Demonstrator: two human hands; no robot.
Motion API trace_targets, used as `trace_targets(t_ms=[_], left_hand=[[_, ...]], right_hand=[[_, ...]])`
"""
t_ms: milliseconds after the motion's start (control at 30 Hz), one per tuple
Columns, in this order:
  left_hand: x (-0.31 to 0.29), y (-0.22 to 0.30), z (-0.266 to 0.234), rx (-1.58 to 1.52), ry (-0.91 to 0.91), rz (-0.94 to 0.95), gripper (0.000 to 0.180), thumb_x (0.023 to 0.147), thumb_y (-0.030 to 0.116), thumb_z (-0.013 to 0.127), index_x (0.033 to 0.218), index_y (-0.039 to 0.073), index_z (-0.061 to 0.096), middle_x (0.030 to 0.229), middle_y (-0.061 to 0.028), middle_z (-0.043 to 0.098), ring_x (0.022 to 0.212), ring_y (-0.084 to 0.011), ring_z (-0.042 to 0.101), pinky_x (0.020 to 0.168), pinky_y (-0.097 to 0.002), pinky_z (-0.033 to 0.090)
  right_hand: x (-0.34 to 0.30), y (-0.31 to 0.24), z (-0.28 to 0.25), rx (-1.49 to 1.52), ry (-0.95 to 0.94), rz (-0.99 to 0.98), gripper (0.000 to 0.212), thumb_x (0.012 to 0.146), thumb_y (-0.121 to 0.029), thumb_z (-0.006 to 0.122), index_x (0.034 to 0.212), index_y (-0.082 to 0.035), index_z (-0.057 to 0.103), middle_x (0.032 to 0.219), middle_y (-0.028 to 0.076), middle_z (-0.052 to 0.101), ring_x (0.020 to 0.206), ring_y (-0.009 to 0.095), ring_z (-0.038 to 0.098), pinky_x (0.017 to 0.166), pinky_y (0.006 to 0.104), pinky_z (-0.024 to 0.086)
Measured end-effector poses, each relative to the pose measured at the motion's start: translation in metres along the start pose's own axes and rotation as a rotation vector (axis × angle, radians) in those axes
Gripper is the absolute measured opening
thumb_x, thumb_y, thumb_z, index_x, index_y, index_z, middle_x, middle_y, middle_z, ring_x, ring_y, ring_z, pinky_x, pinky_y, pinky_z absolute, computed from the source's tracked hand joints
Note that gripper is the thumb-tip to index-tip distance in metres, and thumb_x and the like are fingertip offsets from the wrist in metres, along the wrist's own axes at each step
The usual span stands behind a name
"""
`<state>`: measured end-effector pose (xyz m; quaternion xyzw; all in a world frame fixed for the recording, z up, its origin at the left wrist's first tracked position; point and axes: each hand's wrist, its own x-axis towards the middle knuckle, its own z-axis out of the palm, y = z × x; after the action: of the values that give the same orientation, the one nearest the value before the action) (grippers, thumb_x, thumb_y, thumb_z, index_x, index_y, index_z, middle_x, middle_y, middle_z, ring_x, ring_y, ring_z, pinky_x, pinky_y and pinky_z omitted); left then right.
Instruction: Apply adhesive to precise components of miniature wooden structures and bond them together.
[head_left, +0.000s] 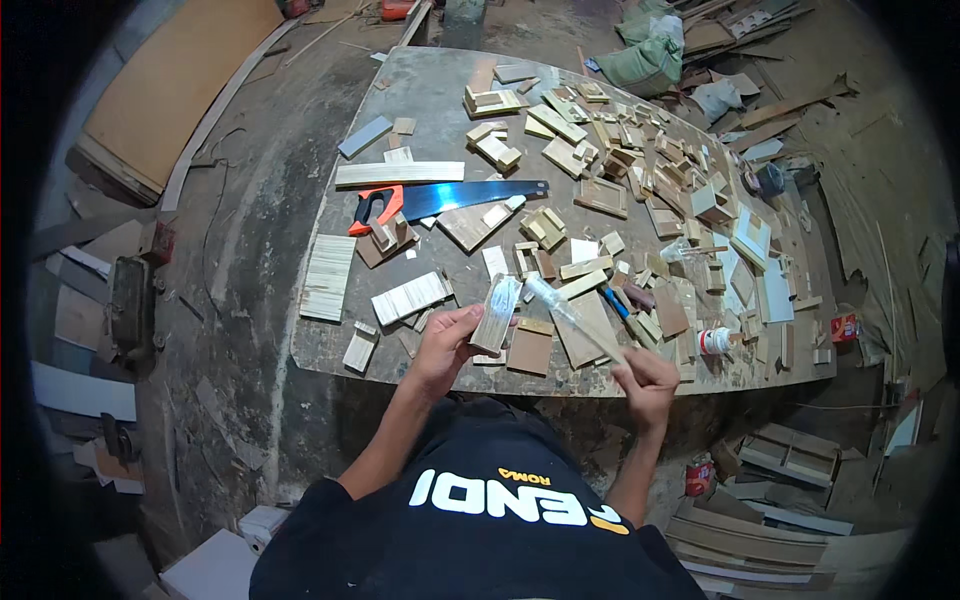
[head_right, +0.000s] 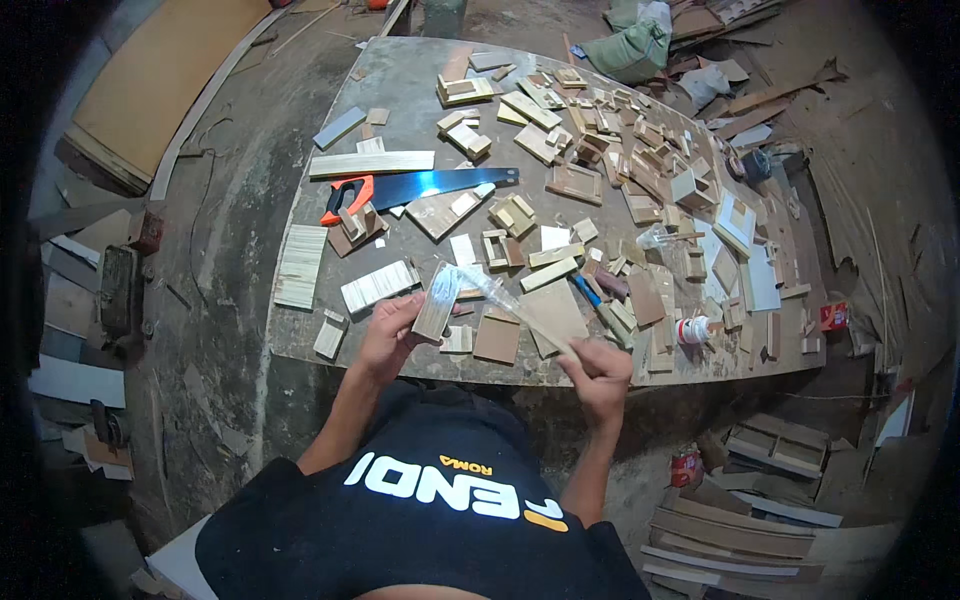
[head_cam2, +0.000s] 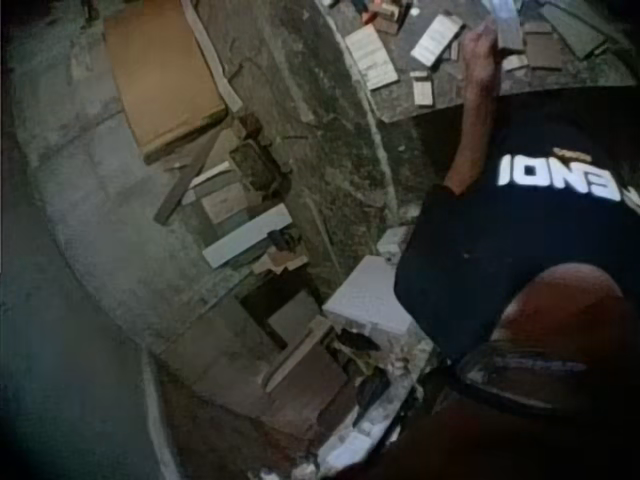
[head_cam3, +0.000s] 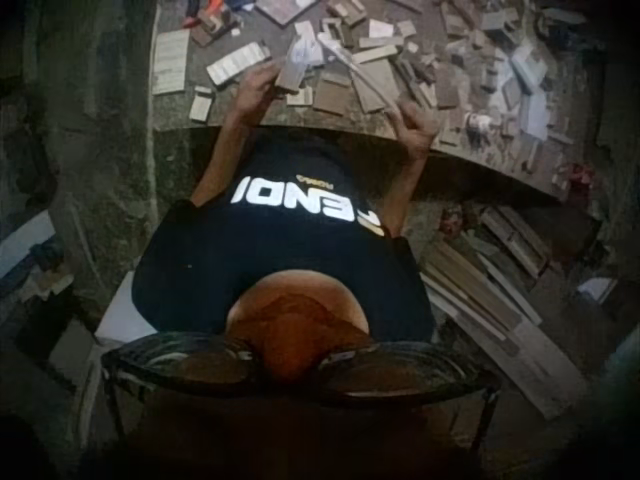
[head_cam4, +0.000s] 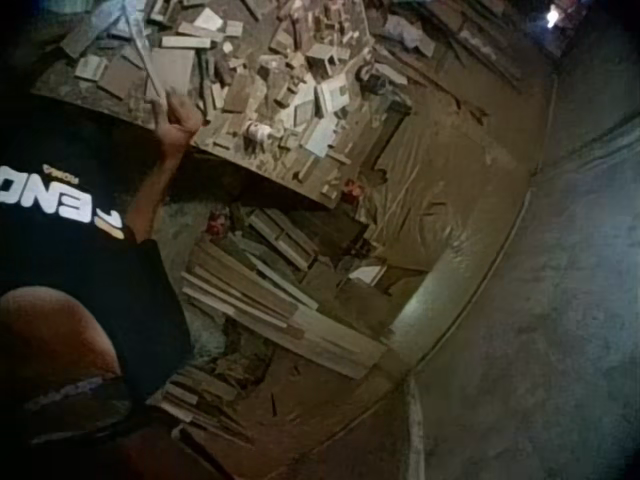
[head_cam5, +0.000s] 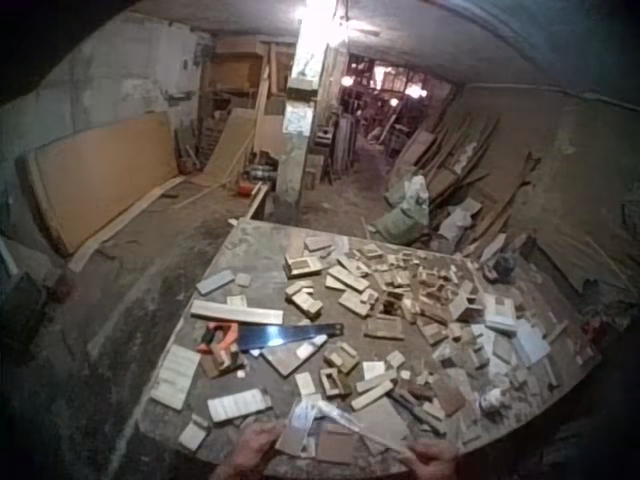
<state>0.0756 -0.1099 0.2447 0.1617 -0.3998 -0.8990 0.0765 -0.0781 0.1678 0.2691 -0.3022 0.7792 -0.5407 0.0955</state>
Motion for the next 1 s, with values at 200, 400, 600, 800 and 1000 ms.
trace_targets(t_ms=[200,400,600,800,1000], left_hand=[[0.005,-0.006,0.006,0.002,-0.037,-0.003,0.039,0.102,0.028,0.047,0.119,-0.004,0.062,0.108,-0.0121,0.07,0.088,-0.0159,0.069,0.075,-0.0334,0.056],[0.009,-0.014,0.009,0.028,0.011,-0.023,0.038,0.102,0.028,0.048,0.113,-0.003,0.065,0.104,-0.0108,0.07,0.086,-0.0168,0.069,0.077,-0.0337,0.057],[0.012,-0.013,0.025,0.038,-0.079,-0.052,0.038,0.102,0.026,0.047,0.116,-0.005,0.064,0.11,-0.012,0.069,0.09,-0.0185,0.069,0.08,-0.0343,0.057],[0.017,-0.016,0.033,0.021,-0.082,-0.044,0.04,0.102,0.026,0.048,0.118,-0.008,0.061,0.109,-0.0148,0.069,0.093,-0.0172,0.068,0.08,-0.0347,0.056],[0.014,-0.025,0.043,0.002,-0.064,-0.045,0.039,0.101,0.023,0.05,0.121,-0.008,0.06,0.106,-0.0126,0.069,0.078,-0.0089,0.064,0.071,-0.0245,0.053]], right_hand=[[0.009,0.001,0.013,-0.034,-0.055,-0.146,0.023,0.076,0.001,0.077,0.098,0.005,0.072,0.062,0.002,0.057,0.054,0.006,0.047,0.05,0.0237,0.035],[0.0,-0.003,-0.012,0.029,-0.197,-0.038,0.025,0.075,0.0,0.077,0.099,0.004,0.073,0.062,0.002,0.058,0.051,0.005,0.044,0.046,0.0238,0.032],[0.011,-0.001,-0.019,-0.038,-0.087,0.024,0.021,0.076,0.0,0.076,0.095,0.007,0.072,0.069,0.003,0.065,0.057,0.004,0.051,0.051,0.0206,0.037],[0.0,0.008,-0.034,0.078,-0.281,0.055,0.021,0.076,-0.002,0.076,0.096,0.005,0.073,0.07,0.004,0.066,0.057,0.005,0.051,0.051,0.0216,0.037],[0.015,0.007,-0.047,-0.019,-0.221,0.0,0.022,0.076,-0.003,0.077,0.096,0.005,0.073,0.073,0.008,0.07,0.06,0.007,0.056,0.053,0.0223,0.04]])
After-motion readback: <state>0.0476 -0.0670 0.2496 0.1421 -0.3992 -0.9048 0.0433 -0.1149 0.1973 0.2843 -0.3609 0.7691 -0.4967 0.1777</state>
